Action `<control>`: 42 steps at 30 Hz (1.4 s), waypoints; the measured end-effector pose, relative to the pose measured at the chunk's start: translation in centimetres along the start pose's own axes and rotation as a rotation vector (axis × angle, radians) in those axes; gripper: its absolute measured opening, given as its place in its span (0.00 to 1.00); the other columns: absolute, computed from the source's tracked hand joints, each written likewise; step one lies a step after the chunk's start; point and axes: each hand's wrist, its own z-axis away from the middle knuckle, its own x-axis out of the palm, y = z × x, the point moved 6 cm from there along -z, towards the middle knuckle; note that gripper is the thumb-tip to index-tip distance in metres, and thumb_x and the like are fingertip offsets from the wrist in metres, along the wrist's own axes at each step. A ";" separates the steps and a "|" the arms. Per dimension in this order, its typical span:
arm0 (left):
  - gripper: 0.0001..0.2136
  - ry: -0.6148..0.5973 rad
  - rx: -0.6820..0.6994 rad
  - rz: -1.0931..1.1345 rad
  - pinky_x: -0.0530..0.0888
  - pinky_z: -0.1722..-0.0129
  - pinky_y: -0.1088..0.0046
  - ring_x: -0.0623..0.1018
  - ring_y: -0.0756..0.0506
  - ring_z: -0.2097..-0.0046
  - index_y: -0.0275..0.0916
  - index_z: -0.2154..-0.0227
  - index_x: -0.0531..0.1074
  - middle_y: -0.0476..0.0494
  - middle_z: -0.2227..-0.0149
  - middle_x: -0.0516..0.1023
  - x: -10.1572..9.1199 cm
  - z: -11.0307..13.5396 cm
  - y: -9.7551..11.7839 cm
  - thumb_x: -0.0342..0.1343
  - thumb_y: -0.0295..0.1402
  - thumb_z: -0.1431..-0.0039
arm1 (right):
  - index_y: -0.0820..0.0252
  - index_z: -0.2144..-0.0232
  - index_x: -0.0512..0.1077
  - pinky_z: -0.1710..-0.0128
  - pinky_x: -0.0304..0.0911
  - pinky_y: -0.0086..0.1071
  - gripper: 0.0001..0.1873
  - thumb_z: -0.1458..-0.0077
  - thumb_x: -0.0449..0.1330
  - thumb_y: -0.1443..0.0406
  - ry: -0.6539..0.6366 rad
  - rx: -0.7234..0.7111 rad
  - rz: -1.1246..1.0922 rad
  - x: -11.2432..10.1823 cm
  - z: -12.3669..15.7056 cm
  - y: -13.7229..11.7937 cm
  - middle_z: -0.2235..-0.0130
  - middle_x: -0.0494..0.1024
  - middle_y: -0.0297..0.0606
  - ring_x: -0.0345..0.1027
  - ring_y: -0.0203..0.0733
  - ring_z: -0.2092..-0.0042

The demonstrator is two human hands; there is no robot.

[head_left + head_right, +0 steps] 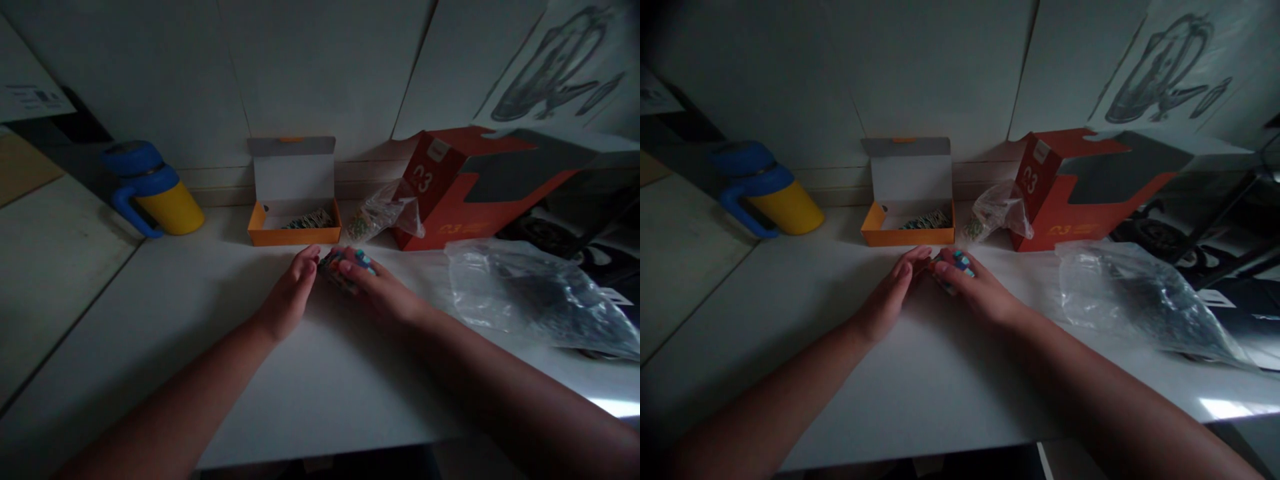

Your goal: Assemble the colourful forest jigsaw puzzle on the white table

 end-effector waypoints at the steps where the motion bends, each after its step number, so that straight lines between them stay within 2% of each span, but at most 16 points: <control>1: 0.32 0.002 -0.013 0.028 0.59 0.25 0.53 0.61 0.36 0.25 0.41 0.28 0.57 0.33 0.26 0.62 -0.1 0.1 0.3 0.39 0.57 0.24 | 0.52 0.45 0.70 0.46 0.74 0.51 0.24 0.33 0.57 0.44 -0.002 0.037 -0.129 -0.1 0.0 0.2 0.48 0.81 0.46 0.78 0.54 0.47; 3: 0.34 0.005 -0.021 0.065 0.57 0.25 0.51 0.61 0.34 0.25 0.38 0.29 0.58 0.30 0.27 0.63 -0.1 0.4 0.9 0.47 0.57 0.26 | 0.52 0.48 0.71 0.46 0.75 0.51 0.22 0.32 0.55 0.45 -0.008 0.084 -0.300 -0.1 0.0 0.5 0.48 0.82 0.45 0.78 0.54 0.47; 5: 0.36 -0.008 0.008 0.063 0.57 0.25 0.49 0.60 0.33 0.25 0.38 0.29 0.57 0.28 0.27 0.63 0.1 0.6 1.5 0.53 0.57 0.29 | 0.51 0.49 0.71 0.46 0.75 0.51 0.20 0.32 0.57 0.46 -0.016 0.119 -0.357 0.1 0.1 0.7 0.49 0.82 0.44 0.78 0.53 0.47; 8: 0.39 -0.050 0.071 0.026 0.58 0.25 0.47 0.61 0.32 0.25 0.43 0.27 0.55 0.30 0.26 0.60 0.6 0.8 1.9 0.62 0.53 0.33 | 0.52 0.49 0.73 0.46 0.75 0.49 0.21 0.33 0.58 0.46 -0.072 0.149 -0.338 0.9 0.4 0.7 0.50 0.83 0.43 0.78 0.52 0.48; 10: 0.44 -0.085 0.115 -0.008 0.62 0.27 0.46 0.64 0.30 0.27 0.45 0.27 0.54 0.30 0.26 0.61 0.8 0.8 2.1 0.69 0.51 0.39 | 0.53 0.50 0.74 0.45 0.74 0.47 0.22 0.34 0.60 0.46 -0.115 0.149 -0.321 1.3 0.7 0.5 0.50 0.83 0.43 0.78 0.51 0.48; 14: 0.49 -0.122 0.204 -0.060 0.65 0.28 0.45 0.69 0.28 0.30 0.47 0.30 0.61 0.31 0.30 0.68 1.0 1.0 2.5 0.78 0.49 0.53 | 0.55 0.50 0.76 0.47 0.75 0.45 0.25 0.40 0.67 0.46 -0.195 0.174 -0.289 1.5 1.3 0.2 0.53 0.83 0.45 0.79 0.52 0.50; 17: 0.47 -0.157 0.234 -0.068 0.68 0.30 0.46 0.73 0.29 0.33 0.46 0.34 0.66 0.31 0.33 0.72 1.3 1.2 2.9 0.79 0.49 0.56 | 0.57 0.51 0.78 0.49 0.75 0.44 0.24 0.42 0.70 0.48 -0.275 0.239 -0.310 1.5 1.7 0.3 0.54 0.84 0.44 0.79 0.51 0.51; 21: 0.38 -0.168 0.180 -0.058 0.73 0.35 0.49 0.79 0.32 0.39 0.43 0.40 0.72 0.33 0.40 0.79 1.4 1.1 3.0 0.79 0.47 0.53 | 0.57 0.54 0.80 0.56 0.76 0.39 0.23 0.43 0.71 0.48 -0.364 0.330 -0.377 1.2 2.0 1.1 0.54 0.85 0.44 0.80 0.49 0.55; 25: 0.34 -0.198 0.153 -0.070 0.76 0.39 0.52 0.82 0.34 0.44 0.41 0.42 0.74 0.35 0.43 0.82 1.4 0.9 3.1 0.78 0.44 0.50 | 0.56 0.54 0.80 0.62 0.75 0.36 0.21 0.41 0.70 0.49 -0.341 0.390 -0.461 0.7 1.8 2.2 0.55 0.85 0.42 0.79 0.45 0.59; 31: 0.35 -0.222 0.164 -0.093 0.76 0.39 0.54 0.81 0.35 0.43 0.43 0.41 0.73 0.36 0.42 0.81 1.1 0.7 2.6 0.78 0.43 0.50 | 0.55 0.55 0.80 0.61 0.76 0.36 0.21 0.45 0.73 0.49 -0.296 0.444 -0.502 0.6 1.8 2.2 0.57 0.85 0.41 0.79 0.45 0.59; 36: 0.37 -0.234 0.165 -0.132 0.75 0.38 0.53 0.80 0.35 0.42 0.42 0.40 0.72 0.37 0.41 0.80 0.7 0.5 2.9 0.79 0.39 0.52 | 0.54 0.54 0.79 0.60 0.74 0.32 0.23 0.44 0.73 0.48 -0.301 0.458 -0.572 0.8 1.7 2.2 0.58 0.84 0.38 0.78 0.41 0.59; 42: 0.37 -0.267 0.162 -0.099 0.75 0.38 0.48 0.80 0.34 0.42 0.45 0.38 0.71 0.37 0.40 0.79 0.7 0.4 2.0 0.78 0.41 0.51 | 0.53 0.55 0.79 0.60 0.75 0.32 0.24 0.45 0.74 0.46 -0.297 0.469 -0.600 0.8 1.7 2.3 0.59 0.84 0.37 0.78 0.40 0.60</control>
